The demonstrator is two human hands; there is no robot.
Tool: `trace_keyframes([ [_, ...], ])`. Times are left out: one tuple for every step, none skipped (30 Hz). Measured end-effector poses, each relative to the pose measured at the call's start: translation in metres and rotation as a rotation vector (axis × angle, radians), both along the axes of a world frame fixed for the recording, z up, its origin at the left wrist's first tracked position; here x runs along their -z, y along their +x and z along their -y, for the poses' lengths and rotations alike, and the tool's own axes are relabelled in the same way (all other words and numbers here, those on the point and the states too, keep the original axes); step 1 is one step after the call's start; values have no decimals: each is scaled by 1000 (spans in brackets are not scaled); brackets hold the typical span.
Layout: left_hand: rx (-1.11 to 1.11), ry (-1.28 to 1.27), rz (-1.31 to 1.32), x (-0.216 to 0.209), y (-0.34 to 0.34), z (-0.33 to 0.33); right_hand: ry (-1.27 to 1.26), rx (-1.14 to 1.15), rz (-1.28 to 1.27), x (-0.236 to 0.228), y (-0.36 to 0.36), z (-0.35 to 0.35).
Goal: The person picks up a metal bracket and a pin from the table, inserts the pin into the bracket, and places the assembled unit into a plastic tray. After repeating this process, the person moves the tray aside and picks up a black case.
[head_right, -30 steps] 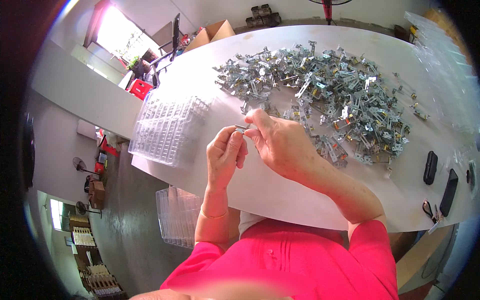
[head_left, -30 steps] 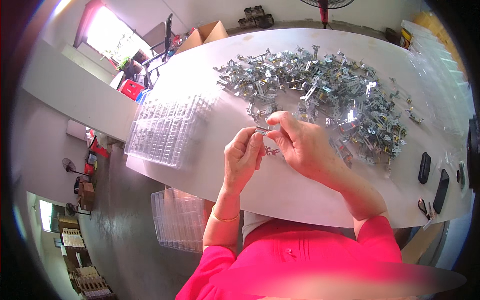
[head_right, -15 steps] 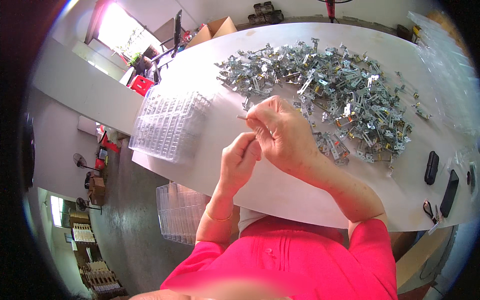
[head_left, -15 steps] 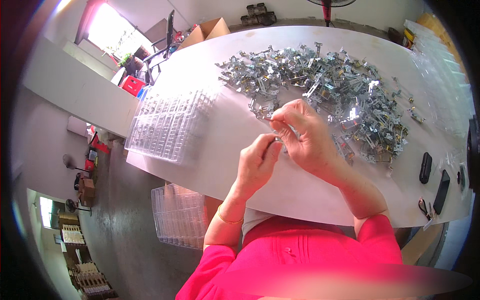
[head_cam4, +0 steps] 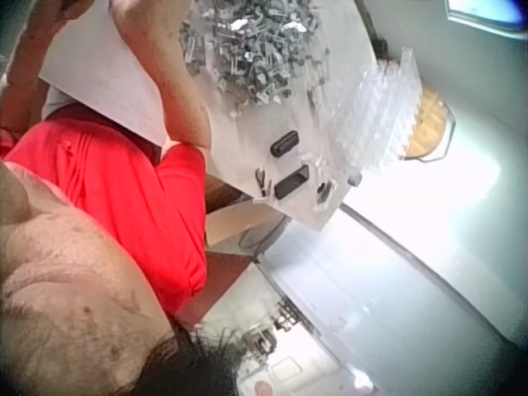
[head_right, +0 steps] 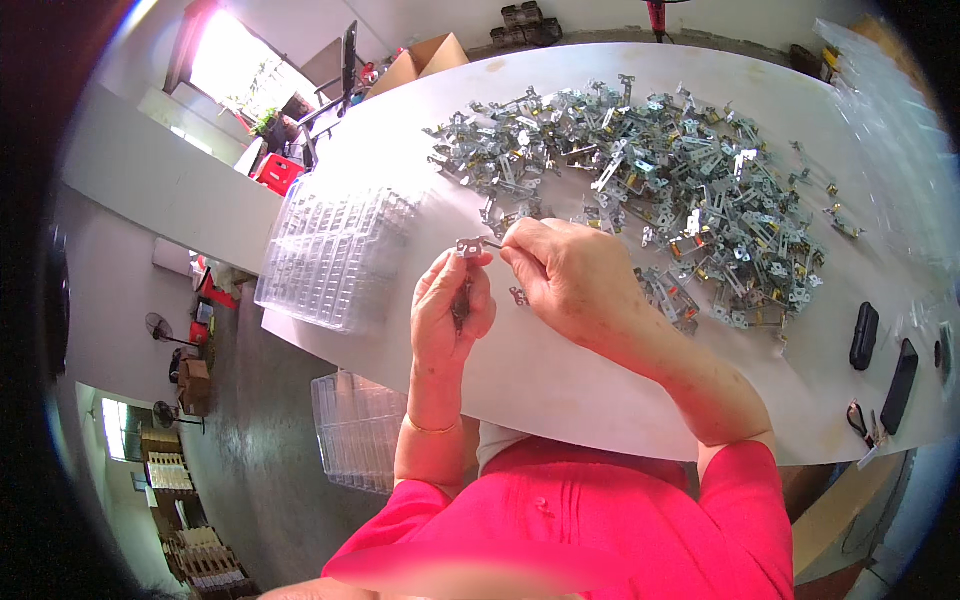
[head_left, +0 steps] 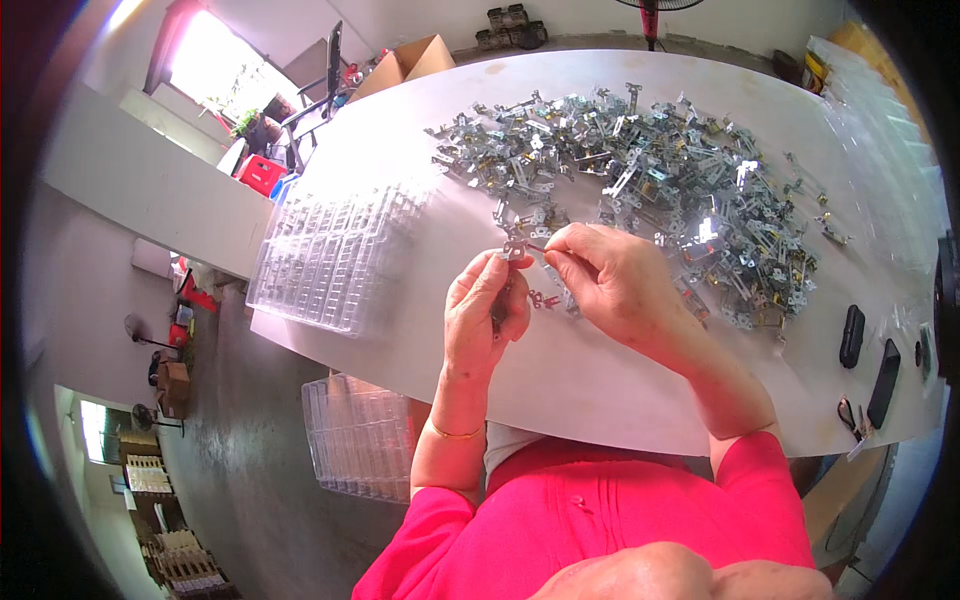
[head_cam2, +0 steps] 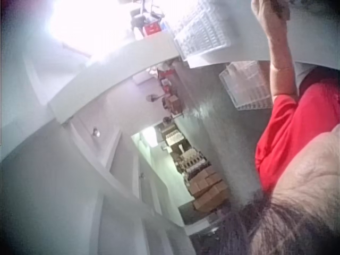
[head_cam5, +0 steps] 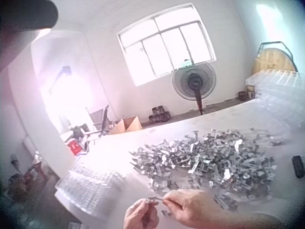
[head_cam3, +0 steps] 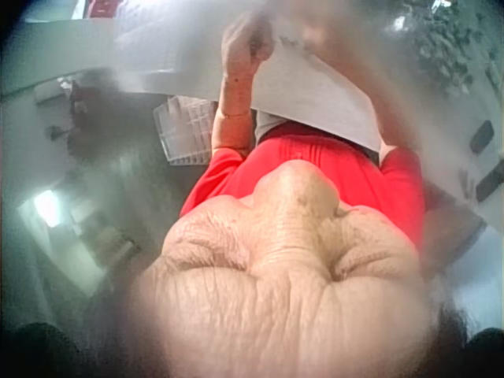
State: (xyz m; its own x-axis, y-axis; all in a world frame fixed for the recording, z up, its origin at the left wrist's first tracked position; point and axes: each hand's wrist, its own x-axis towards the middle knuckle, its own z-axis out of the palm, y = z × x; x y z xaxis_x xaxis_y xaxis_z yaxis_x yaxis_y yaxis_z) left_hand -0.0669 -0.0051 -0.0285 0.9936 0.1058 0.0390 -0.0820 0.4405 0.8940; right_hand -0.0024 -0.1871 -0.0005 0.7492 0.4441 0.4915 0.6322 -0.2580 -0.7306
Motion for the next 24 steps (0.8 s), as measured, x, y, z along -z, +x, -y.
trace_keyframes([
  [0,-2,-3,1,0,1,-28,-4,16,-1,0,0],
  [-15,75,8,2,0,2,-30,-4,13,1,1,1],
  [-30,154,19,2,-1,2,-41,9,37,3,1,1],
  [-30,154,13,2,-1,2,-52,22,61,5,1,1],
  [-68,223,24,2,0,1,-52,21,56,3,1,1],
  [-107,291,32,3,0,1,-72,17,61,1,1,1],
  [-107,290,25,2,-2,1,-91,13,67,0,1,1],
  [-114,312,29,1,-4,1,-93,11,60,1,0,1],
  [-120,335,37,1,-4,1,-66,4,44,3,0,1],
  [-119,335,33,1,-5,1,-39,-3,29,5,0,0],
  [-129,360,50,2,-5,1,-39,-3,25,5,0,-1],
  [-138,383,68,2,-6,1,-25,-14,-15,6,1,-1],
  [-137,382,65,2,-7,0,-10,-24,-54,6,1,-1],
  [-118,397,60,2,-9,-2,-11,-23,-56,6,1,0],
  [-102,413,57,1,-10,-4,-2,-43,-98,5,1,1],
  [-103,413,57,2,-11,-4,8,-63,-140,4,1,1],
  [-99,402,60,3,-11,-4,8,-65,-140,3,0,1],
  [-94,389,64,3,-11,-4,-2,-77,-136,2,0,2],
  [-93,388,65,3,-12,-4,-11,-89,-132,2,0,2],
  [-91,394,69,3,-13,-5,-12,-88,-131,2,0,2],
  [-88,401,72,3,-13,-5,1,-100,-155,3,0,3],
  [-87,400,72,4,-13,-6,14,-111,-180,3,0,3],
  [-87,416,74,4,-12,-6,13,-110,-180,3,0,3],
  [-89,432,76,5,-12,-6,-20,-113,-189,3,0,3],
])
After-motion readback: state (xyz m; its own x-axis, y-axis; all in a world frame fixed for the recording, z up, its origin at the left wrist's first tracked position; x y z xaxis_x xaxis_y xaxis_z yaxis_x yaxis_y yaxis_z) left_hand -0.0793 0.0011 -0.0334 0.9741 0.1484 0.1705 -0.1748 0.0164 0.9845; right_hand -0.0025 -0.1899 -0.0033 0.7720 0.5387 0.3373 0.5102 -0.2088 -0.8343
